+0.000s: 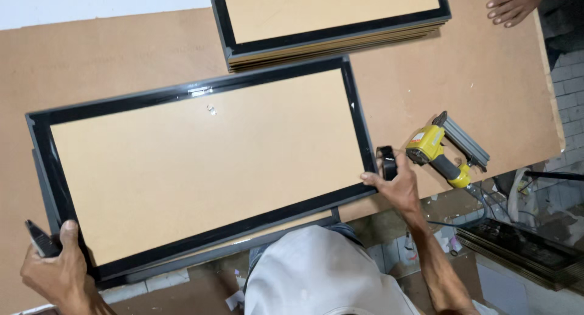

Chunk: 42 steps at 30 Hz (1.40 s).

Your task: The person assembles picture frames by placing black frame strips around a rectangular board and securing them with a staple gun. They repeatedly position the strips, press them into place, and use the staple gun to fasten each side, then move to the next frame in the stack.

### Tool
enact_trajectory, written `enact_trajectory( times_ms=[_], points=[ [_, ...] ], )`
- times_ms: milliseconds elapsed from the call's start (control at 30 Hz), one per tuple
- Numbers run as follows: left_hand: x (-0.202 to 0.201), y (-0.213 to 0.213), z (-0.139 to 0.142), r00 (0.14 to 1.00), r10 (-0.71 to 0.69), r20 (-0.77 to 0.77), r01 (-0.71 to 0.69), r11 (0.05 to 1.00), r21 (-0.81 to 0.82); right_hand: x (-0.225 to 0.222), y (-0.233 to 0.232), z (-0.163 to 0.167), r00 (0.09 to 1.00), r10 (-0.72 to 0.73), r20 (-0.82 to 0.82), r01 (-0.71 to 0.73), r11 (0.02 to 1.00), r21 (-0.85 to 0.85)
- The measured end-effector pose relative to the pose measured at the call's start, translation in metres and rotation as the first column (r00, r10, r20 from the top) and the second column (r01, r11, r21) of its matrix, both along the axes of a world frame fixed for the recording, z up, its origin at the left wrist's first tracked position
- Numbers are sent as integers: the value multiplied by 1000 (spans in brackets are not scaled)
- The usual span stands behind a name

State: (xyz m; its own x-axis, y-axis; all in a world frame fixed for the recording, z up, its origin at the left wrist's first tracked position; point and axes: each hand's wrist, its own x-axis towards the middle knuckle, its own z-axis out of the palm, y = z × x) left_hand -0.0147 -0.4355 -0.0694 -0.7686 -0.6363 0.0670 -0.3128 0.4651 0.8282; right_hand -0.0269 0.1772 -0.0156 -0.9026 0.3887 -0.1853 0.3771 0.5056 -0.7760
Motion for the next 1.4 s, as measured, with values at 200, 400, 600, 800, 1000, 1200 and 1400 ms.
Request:
enact_trajectory(
  times_ms=[200, 400, 600, 800, 1000, 1200, 1400],
  points=[
    [-158, 109, 19, 988, -152, -26, 155, 972, 175, -138, 115, 23, 995, 69, -67, -53, 972, 229],
    [-327, 228, 13, 976, -217, 4, 216, 973, -76, -278, 212, 13, 973, 142, -185, -41, 887, 461],
    [-390, 286, 9, 957, -226, 181, 267, 932, -247, -332, 256, -11, 964, 152, -219, -4, 831, 557],
    [-321, 267, 10, 897, -441, 19, 384, 758, -527, -291, 208, -16, 823, 138, -551, 3, 969, 247],
    [-133, 261, 16, 639, -698, 324, 762, 519, -386, -184, 56, -6, 948, 303, -100, -316, 852, -418],
    [-69, 259, 28, 648, -758, 75, 730, 589, -347, -133, -79, -1, 656, 707, 263, -454, 649, -611],
    [-74, 284, -1, 897, -427, -116, 429, 779, 456, -136, -158, 2, 466, 846, 260, -673, 529, -517]
  ],
)
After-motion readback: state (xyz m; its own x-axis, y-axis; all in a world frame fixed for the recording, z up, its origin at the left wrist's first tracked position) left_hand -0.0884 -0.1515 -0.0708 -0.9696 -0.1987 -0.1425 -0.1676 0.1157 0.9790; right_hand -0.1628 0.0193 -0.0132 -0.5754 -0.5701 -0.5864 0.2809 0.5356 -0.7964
